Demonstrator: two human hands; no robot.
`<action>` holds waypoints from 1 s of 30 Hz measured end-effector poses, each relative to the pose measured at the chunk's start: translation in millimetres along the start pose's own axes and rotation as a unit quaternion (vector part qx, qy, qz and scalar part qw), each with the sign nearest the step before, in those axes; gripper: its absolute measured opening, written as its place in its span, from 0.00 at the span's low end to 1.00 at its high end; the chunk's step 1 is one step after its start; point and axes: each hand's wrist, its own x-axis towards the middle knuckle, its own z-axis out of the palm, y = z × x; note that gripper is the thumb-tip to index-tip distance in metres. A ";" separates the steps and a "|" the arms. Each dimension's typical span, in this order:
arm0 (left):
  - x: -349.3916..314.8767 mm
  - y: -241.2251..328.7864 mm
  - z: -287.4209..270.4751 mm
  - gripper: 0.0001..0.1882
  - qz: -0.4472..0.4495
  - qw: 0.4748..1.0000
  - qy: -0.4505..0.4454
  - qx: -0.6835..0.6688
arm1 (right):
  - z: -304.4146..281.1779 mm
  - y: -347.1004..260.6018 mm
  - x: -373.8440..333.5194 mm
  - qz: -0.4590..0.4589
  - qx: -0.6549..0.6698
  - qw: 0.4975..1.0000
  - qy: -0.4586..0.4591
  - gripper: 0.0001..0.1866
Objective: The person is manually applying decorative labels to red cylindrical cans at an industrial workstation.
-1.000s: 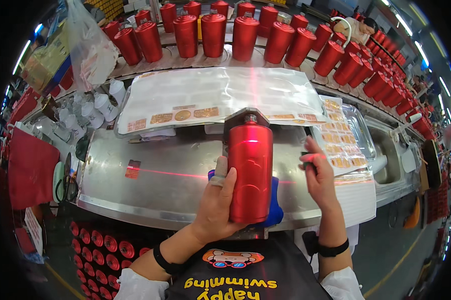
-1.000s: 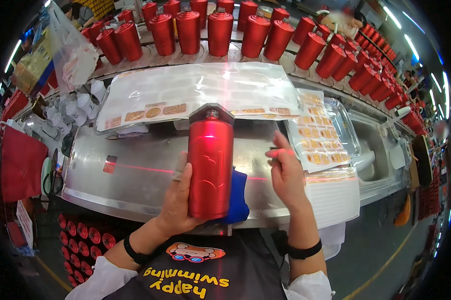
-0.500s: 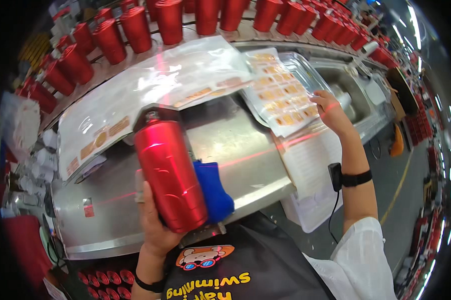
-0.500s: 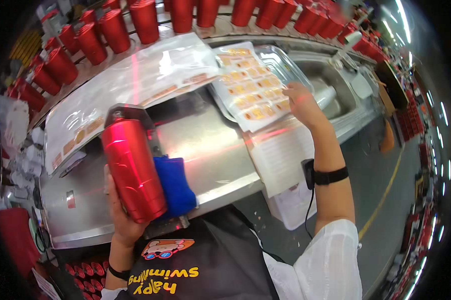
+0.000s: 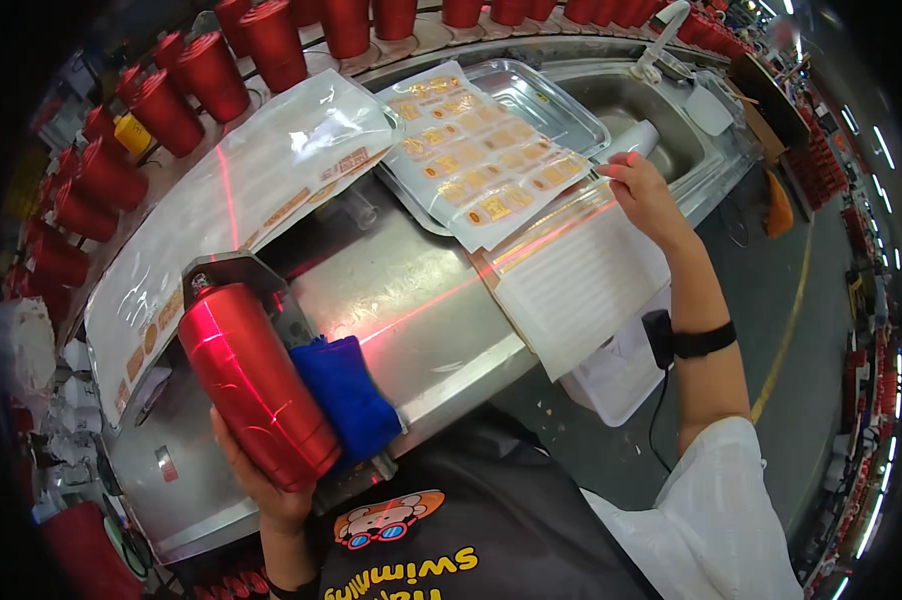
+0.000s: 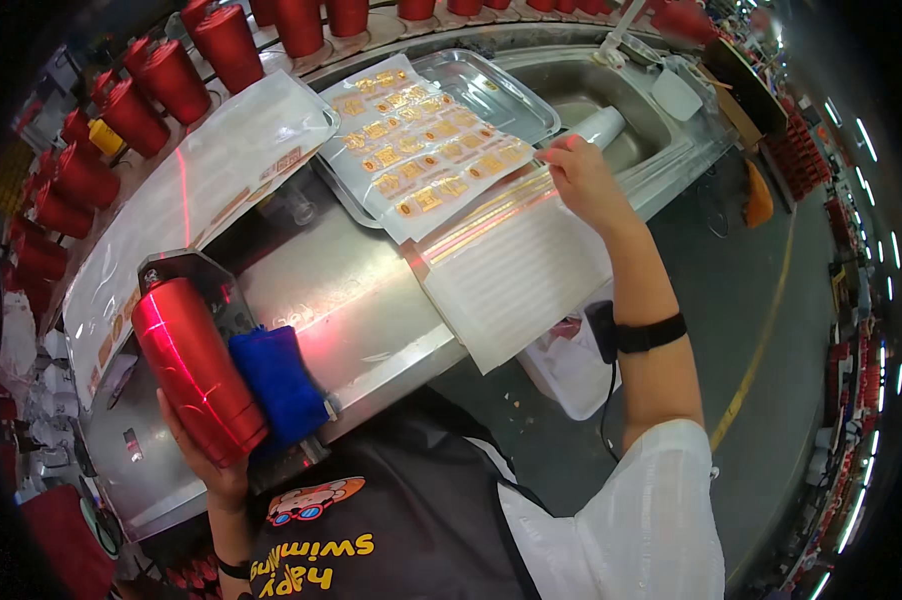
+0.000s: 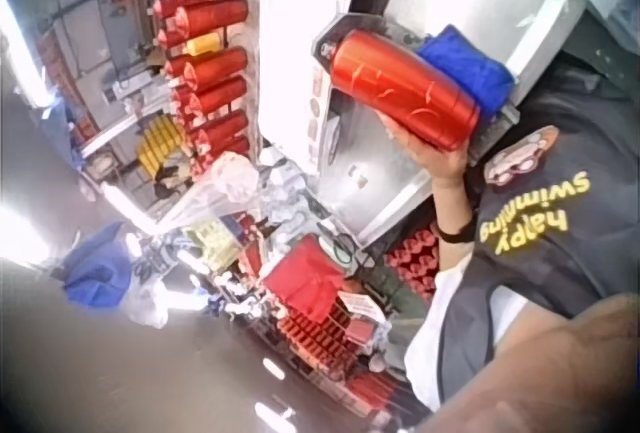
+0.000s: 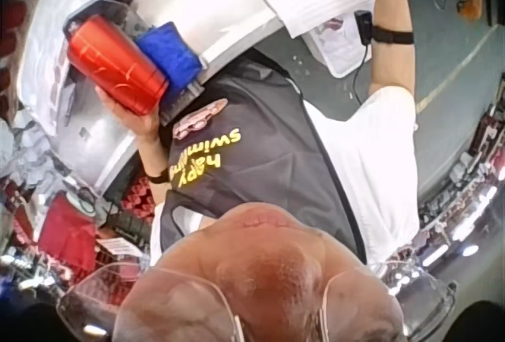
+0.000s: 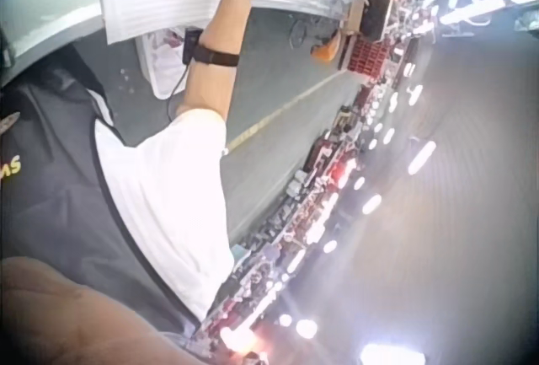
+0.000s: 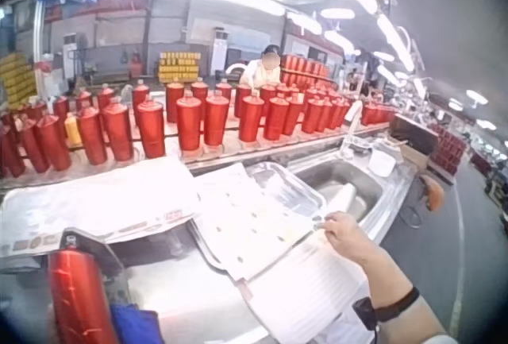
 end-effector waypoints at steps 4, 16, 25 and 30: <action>-3.4 0.8 -2.3 0.54 -0.016 1.000 0.006 0.010 | 24.4 22.3 50.8 0.005 -0.082 0.995 -0.050 0.18; -7.3 -1.4 -2.2 0.55 -0.033 0.999 0.000 0.017 | 23.0 22.2 43.1 0.133 -0.059 0.986 -0.076 0.16; -3.7 -1.0 0.2 0.56 -0.024 1.000 0.005 0.018 | 31.6 13.4 50.0 0.311 -0.034 0.940 -0.136 0.28; -5.9 -3.4 -3.1 0.54 0.002 0.999 0.004 0.044 | 17.0 -42.5 33.2 -0.042 -0.038 0.998 -0.021 0.17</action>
